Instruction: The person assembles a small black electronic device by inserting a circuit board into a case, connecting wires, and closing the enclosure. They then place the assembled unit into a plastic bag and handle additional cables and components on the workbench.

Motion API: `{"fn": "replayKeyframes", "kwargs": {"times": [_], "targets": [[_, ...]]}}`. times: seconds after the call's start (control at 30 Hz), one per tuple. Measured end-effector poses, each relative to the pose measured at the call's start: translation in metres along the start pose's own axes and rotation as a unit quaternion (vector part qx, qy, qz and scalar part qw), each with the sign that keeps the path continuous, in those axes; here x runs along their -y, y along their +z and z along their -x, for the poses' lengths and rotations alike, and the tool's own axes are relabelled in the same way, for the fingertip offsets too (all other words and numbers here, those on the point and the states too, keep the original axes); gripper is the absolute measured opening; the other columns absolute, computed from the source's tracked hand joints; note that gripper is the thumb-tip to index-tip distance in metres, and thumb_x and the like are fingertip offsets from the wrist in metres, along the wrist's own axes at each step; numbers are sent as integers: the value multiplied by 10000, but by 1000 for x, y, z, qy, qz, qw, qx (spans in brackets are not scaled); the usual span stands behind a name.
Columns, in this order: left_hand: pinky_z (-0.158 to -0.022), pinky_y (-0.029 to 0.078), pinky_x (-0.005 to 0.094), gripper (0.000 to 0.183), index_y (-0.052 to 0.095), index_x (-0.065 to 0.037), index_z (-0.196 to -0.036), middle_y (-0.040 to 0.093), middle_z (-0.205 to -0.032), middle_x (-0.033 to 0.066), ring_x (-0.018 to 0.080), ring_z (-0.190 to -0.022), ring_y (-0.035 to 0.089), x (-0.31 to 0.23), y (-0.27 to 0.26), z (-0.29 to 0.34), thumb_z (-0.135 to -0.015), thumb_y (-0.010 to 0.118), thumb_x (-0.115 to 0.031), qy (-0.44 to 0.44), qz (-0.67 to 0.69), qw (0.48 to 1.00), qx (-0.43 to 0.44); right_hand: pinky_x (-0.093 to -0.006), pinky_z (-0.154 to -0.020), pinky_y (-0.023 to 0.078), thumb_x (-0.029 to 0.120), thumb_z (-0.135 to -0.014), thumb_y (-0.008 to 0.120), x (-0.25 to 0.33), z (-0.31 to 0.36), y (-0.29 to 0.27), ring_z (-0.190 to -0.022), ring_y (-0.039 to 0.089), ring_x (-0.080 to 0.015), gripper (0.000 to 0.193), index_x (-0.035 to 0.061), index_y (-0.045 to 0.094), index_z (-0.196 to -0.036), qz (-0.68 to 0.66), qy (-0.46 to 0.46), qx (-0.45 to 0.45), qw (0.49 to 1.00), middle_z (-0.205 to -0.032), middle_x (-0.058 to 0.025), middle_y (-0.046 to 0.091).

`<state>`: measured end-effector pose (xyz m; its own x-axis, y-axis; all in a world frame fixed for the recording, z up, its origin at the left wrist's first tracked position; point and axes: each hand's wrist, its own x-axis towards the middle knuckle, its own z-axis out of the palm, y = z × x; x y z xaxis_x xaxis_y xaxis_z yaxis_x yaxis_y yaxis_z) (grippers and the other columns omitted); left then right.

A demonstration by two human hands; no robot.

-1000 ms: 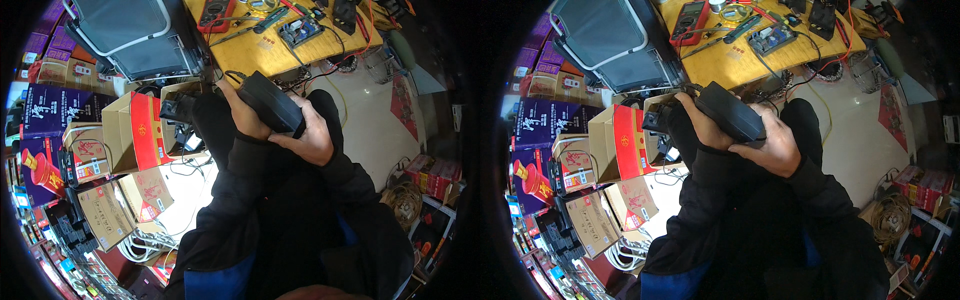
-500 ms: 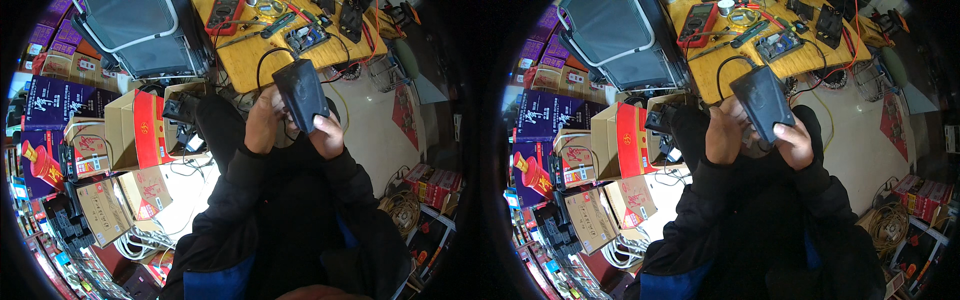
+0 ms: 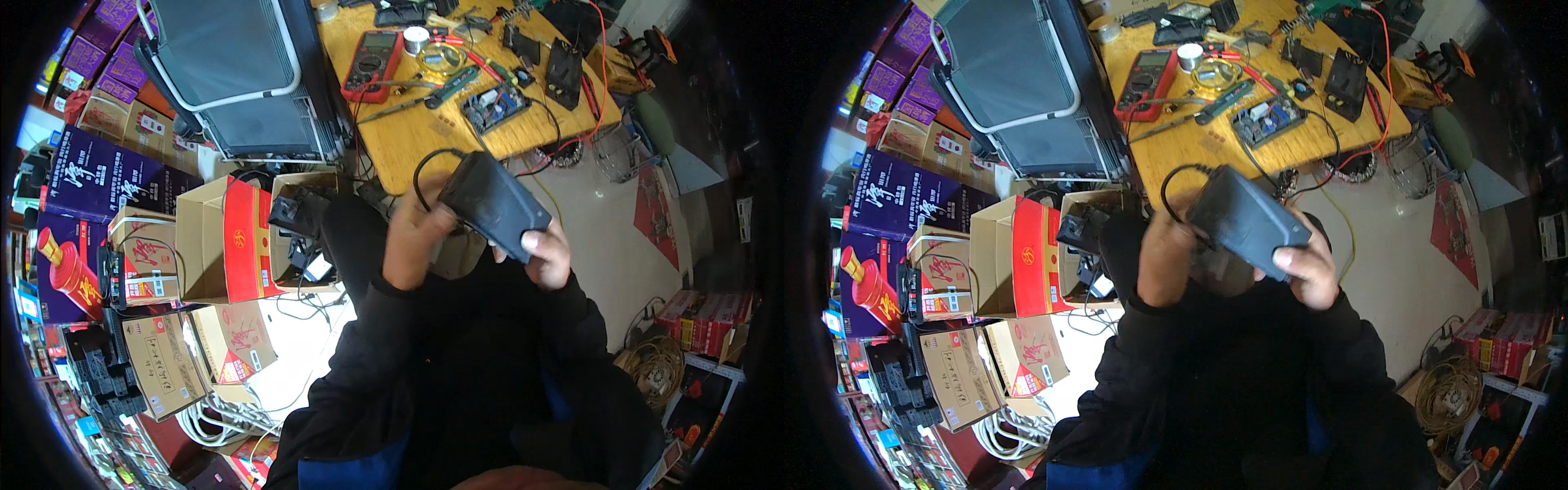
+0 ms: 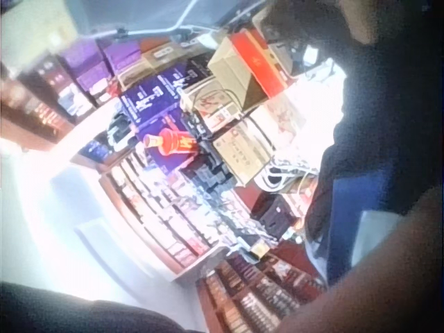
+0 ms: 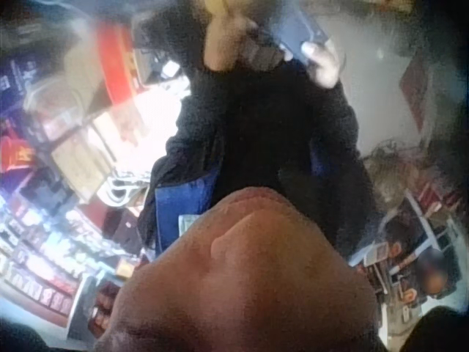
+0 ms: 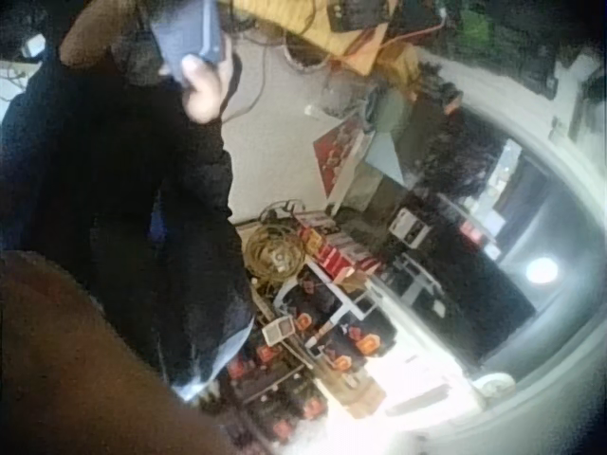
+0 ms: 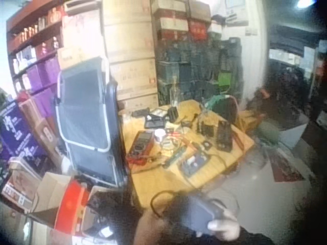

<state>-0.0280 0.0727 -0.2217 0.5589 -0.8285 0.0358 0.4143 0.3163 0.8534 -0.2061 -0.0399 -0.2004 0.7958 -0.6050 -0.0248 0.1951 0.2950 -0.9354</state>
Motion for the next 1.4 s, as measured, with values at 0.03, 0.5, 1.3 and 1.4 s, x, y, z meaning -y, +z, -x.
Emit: {"fn": "replayKeyframes", "kwargs": {"times": [0.03,0.5,1.3,1.4], "targets": [[-1001,482,355,528,502,15,-1391,647,-1222,101,195,-1116,627,-3,1,4,-961,704,-217,-54,21,997,47,-304,-733,541,366,-779,705,3,2,5,-780,674,-210,753,-94,488,-1334,21,-3,-11,1000,-967,-156,668],[-1108,429,535,712,462,-7,-1472,589,-1413,176,352,-1319,557,-58,15,33,-941,586,-465,8,288,953,-94,-400,-1166,369,147,-716,959,-29,-3,41,-1418,444,-262,1195,37,181,-1616,158,-77,168,970,-1474,-146,487],[-951,510,348,593,610,-48,-1284,642,-1190,62,197,-1101,611,-127,-72,101,-785,910,-160,-92,-444,886,95,-264,-683,478,40,-852,779,74,-52,63,-743,652,-150,158,-22,728,-989,273,-112,184,938,-837,-66,684],[-1070,431,339,785,536,3,-1395,632,-1258,86,218,-1201,585,-109,-58,100,-740,936,-164,-176,-201,947,177,-267,-702,487,134,-929,751,52,-72,68,-766,639,-121,165,-12,726,-1000,249,-53,150,955,-857,-53,699]]}}
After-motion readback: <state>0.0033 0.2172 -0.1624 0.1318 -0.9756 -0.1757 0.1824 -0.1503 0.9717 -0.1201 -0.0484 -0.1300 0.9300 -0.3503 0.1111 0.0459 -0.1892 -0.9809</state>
